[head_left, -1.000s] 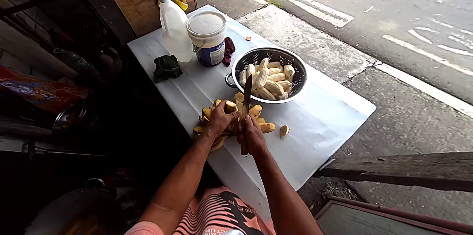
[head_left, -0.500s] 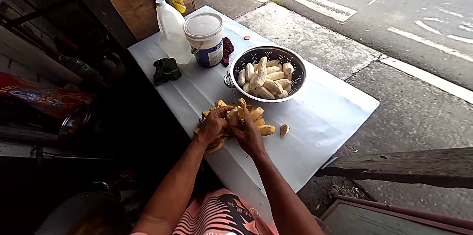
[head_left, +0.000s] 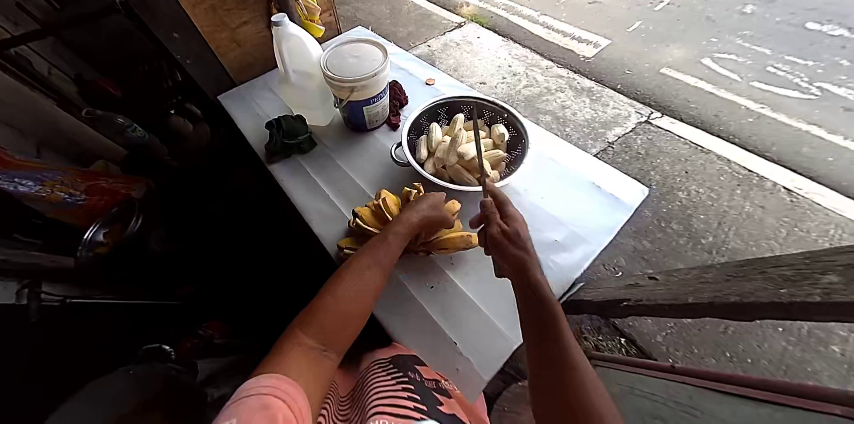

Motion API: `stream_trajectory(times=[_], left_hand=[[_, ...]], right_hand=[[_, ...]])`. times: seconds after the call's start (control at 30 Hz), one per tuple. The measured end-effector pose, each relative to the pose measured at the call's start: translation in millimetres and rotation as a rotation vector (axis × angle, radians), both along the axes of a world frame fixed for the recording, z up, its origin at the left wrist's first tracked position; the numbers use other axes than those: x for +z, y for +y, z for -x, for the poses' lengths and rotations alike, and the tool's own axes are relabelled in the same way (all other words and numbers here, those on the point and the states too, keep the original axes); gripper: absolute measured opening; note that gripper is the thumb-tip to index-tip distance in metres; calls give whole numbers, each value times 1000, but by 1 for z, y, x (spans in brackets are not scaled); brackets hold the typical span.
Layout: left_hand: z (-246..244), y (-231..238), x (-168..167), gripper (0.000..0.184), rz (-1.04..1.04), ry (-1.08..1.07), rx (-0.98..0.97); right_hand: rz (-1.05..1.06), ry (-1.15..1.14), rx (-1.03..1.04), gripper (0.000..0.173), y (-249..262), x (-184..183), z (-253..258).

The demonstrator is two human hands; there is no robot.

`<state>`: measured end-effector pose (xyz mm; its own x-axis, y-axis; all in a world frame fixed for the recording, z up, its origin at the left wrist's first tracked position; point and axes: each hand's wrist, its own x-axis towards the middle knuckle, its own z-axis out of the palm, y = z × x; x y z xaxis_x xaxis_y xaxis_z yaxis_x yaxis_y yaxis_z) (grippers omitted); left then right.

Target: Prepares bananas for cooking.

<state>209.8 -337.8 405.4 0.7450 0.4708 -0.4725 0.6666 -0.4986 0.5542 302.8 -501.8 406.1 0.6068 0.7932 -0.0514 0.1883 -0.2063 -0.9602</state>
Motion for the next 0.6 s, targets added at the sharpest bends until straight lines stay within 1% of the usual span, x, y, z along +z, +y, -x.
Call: stream_trajectory(times=[0.1,0.17,0.23,0.27,0.33,0.4,0.47,0.53,0.6], left_hand=[[10,9,2,45,213,-80,103],[19,10,-1,46,264,-178,154],[26,11,-8,49,285,-280,181],[30,10,-12,46,305,-338,197],[39,8,-13,41,370,-427,213],[49,10,-20,45,425,-528,284],[55,11,-23,46,465,-637,452],[56,9,-19,46,496,-705,637],[55,3,-17,46,540,-748,737]], right_hand=[[145,-323,45,47,-41,-43,28],[229,-443,84,49,-55,-50,44],[333,-495,113,49,-47,-49,49],[357,-488,124,49,-35,-48,47],[342,-384,142,48,-6,-46,41],[239,-183,141,48,15,-48,42],[24,110,151,47,21,-52,56],[-131,406,194,51,22,-56,74],[-239,565,144,48,33,-67,81]])
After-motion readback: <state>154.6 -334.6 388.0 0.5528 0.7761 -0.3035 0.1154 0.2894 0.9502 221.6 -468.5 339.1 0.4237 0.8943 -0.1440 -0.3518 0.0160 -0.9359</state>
